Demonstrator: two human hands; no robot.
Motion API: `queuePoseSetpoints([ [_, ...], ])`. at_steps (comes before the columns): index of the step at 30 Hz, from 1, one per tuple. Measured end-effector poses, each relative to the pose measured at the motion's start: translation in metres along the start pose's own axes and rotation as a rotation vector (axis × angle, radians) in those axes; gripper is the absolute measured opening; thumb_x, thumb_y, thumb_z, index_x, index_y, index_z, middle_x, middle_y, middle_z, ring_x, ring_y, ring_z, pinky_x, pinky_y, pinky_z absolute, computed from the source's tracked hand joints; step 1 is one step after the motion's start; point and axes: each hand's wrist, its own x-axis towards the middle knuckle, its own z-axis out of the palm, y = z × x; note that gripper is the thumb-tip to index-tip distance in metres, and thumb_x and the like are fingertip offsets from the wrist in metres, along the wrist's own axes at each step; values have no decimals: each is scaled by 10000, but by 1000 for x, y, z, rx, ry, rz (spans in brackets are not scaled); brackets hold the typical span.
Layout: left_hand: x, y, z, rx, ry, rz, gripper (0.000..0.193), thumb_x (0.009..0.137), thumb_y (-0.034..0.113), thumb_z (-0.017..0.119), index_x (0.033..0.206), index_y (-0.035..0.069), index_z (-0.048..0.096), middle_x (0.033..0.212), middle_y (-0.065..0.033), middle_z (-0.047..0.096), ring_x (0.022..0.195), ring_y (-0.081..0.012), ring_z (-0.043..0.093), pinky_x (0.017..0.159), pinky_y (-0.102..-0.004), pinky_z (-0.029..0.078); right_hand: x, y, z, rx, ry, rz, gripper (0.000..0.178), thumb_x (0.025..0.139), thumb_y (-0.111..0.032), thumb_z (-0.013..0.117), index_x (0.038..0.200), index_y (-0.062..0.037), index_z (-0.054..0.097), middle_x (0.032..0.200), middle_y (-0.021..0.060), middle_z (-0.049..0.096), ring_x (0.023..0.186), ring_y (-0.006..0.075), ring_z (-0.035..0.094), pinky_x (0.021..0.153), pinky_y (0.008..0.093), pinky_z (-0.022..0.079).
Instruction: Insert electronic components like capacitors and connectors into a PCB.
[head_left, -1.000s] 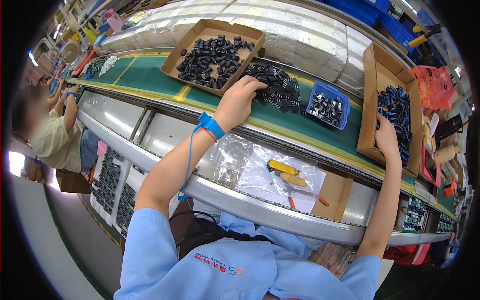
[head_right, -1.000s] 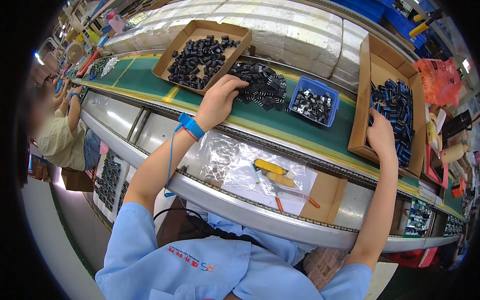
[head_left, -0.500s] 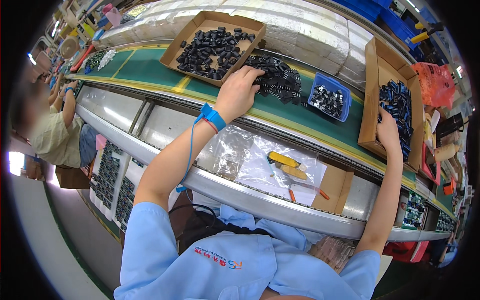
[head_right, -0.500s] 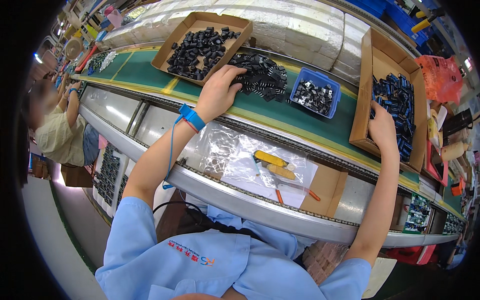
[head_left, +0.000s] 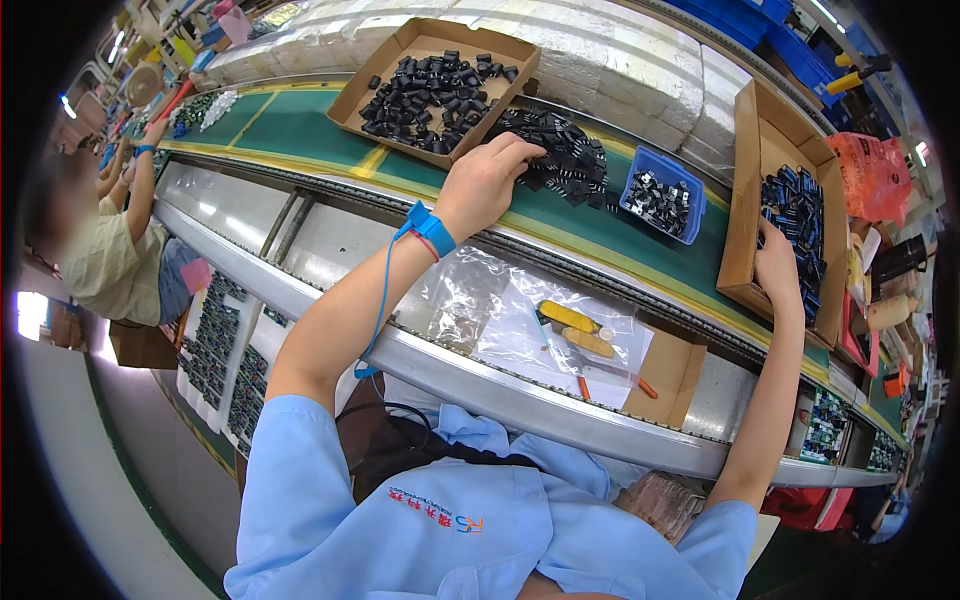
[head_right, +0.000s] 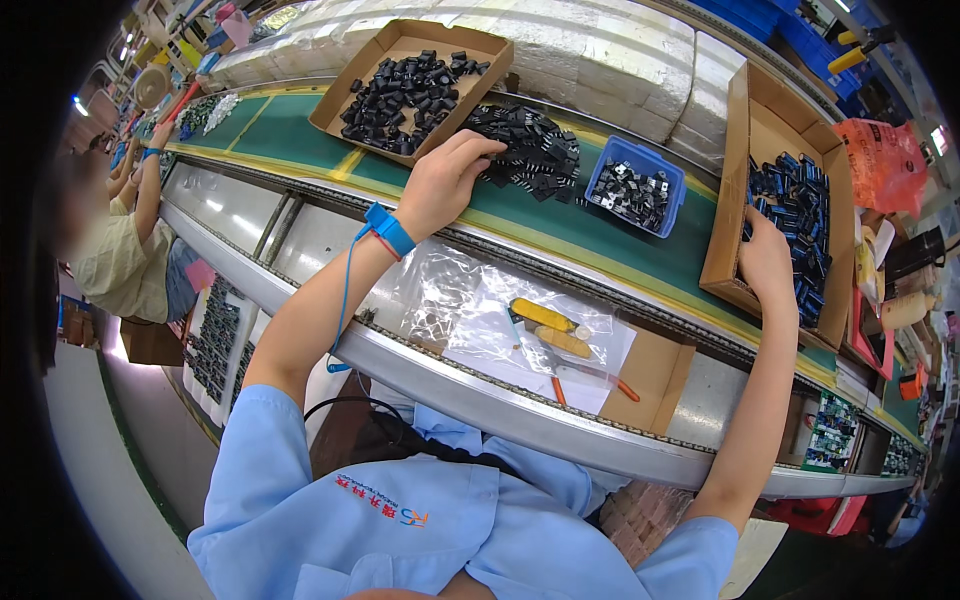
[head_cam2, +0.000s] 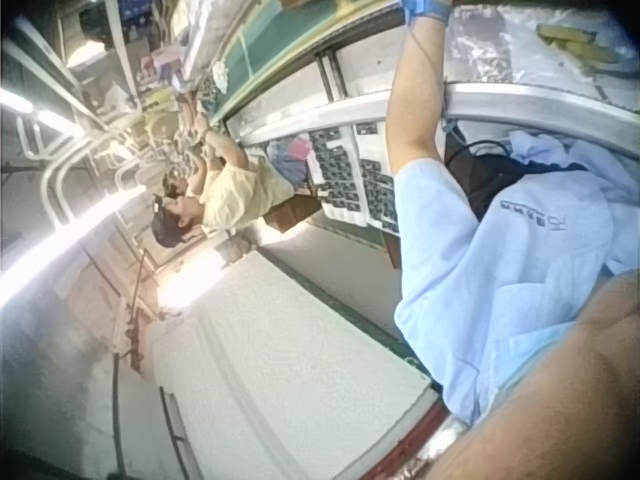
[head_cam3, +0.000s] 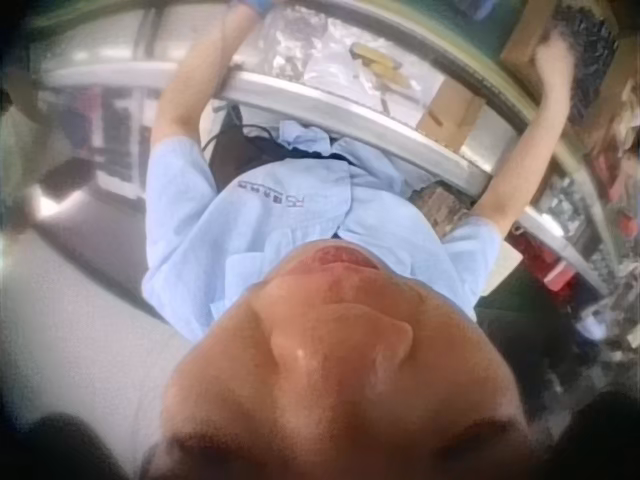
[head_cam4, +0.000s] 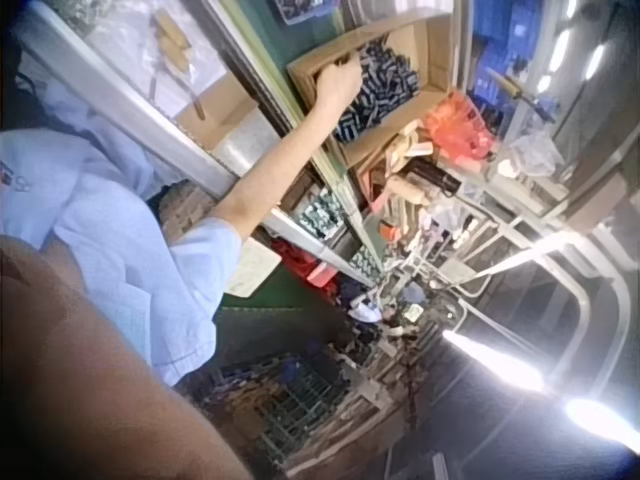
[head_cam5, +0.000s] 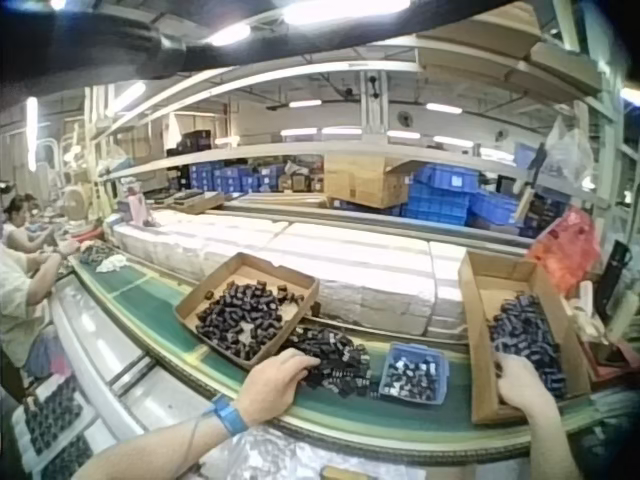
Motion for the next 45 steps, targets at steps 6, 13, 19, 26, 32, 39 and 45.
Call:
queuePoseSetpoints([
  [6, 0, 1, -1, 4, -18, -8, 243, 844, -21, 600, 1066, 74, 632, 986, -78, 620, 928, -304, 629, 755, -385, 525, 0, -2, -1, 13, 2, 14, 456, 834, -190, 620, 1259, -28, 597, 1168, 259, 628, 1117, 410, 586, 938, 423, 464],
  [13, -3, -6, -4, -67, 35, 44, 476, 716, -148, 511, 1134, 55, 608, 1081, -132, 599, 1016, -338, 605, 862, -387, 523, 6, 8, 5, 27, 16, -63, 431, 854, -216, 607, 1249, -44, 601, 1156, 247, 636, 1096, 409, 593, 915, 416, 464],
  [19, -6, -1, 4, -185, 43, -5, 445, 779, -106, 529, 1179, 73, 601, 1122, -148, 651, 1017, -354, 624, 884, -398, 518, 16, 57, 16, 155, 5, -71, 435, 862, -149, 622, 1269, -2, 579, 1162, 235, 649, 1104, 348, 620, 911, 362, 464],
  [26, -9, -3, 3, -67, 5, -28, 377, 815, -24, 563, 1160, 114, 625, 998, -72, 703, 927, -273, 665, 771, -386, 533, 14, 30, 9, 69, -32, 9, 460, 903, -182, 588, 1320, 7, 542, 1234, 240, 618, 1162, 366, 587, 964, 374, 440],
  [32, -7, -5, 7, 100, 146, 140, 274, 810, 40, 632, 1074, 113, 651, 864, -42, 643, 837, -243, 609, 739, -361, 505, 15, 31, 11, 71, -16, 4, 464, 888, -165, 593, 1315, 8, 545, 1226, 242, 621, 1156, 363, 590, 962, 373, 439],
  [39, -4, -2, 4, 94, 94, 175, 203, 804, 42, 614, 989, 100, 674, 942, -68, 617, 900, -275, 582, 807, -366, 489, 10, 29, 6, 54, -18, 16, 457, 881, -159, 595, 1307, 1, 549, 1216, 236, 626, 1149, 362, 594, 948, 373, 444],
  [45, -2, -5, 1, 98, 116, 197, 222, 738, 9, 618, 928, 83, 704, 966, -94, 618, 912, -305, 585, 814, -387, 495, 14, 35, 12, 94, 12, -99, 453, 872, -213, 608, 1281, -20, 575, 1191, 244, 627, 1141, 379, 587, 927, 391, 460],
])
